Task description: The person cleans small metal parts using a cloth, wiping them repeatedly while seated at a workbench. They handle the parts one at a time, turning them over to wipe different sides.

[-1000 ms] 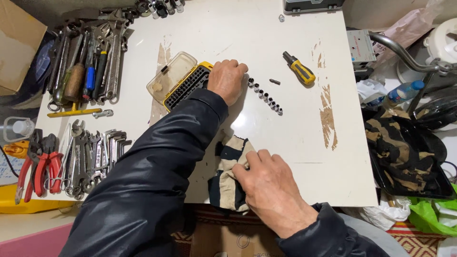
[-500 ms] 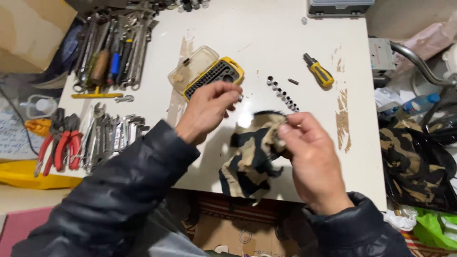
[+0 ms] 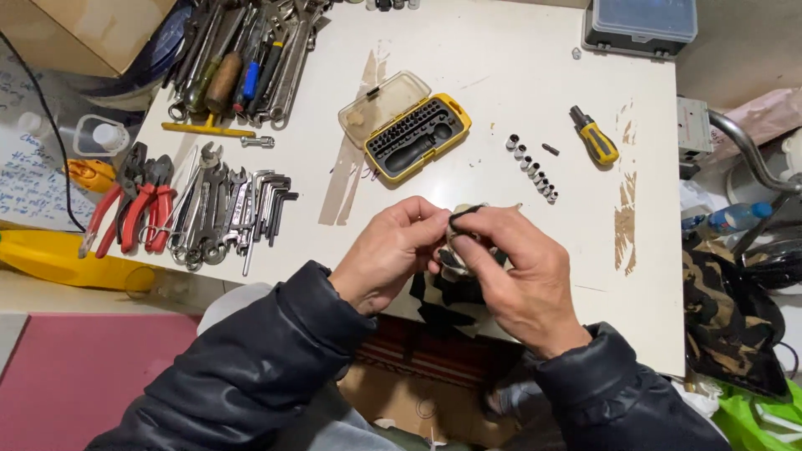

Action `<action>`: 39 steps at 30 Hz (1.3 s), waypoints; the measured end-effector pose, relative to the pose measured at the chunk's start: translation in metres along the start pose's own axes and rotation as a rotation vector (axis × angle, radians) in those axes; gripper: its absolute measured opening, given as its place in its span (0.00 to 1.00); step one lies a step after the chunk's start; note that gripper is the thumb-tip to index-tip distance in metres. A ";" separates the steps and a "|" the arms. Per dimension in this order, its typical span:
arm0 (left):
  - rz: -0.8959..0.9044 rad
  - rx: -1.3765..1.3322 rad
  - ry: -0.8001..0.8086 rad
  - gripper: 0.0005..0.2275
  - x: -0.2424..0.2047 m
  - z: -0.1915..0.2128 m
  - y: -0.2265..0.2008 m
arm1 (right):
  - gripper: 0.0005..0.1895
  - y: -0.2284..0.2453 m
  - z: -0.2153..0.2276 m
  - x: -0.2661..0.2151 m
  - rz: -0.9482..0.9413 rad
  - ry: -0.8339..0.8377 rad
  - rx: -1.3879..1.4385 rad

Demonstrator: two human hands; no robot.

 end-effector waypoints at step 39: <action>-0.375 0.521 -0.314 0.10 -0.013 -0.002 -0.032 | 0.10 -0.038 0.014 0.002 -0.359 -0.425 0.283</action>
Point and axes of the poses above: each hand's wrist, its own x-axis towards the middle knuckle, its own z-axis out of the back of the hand, y = z × x, the point moved 6 cm from there along x, towards the middle knuckle, and after that the axes turned 12 degrees about x, right-handed, at the moved point
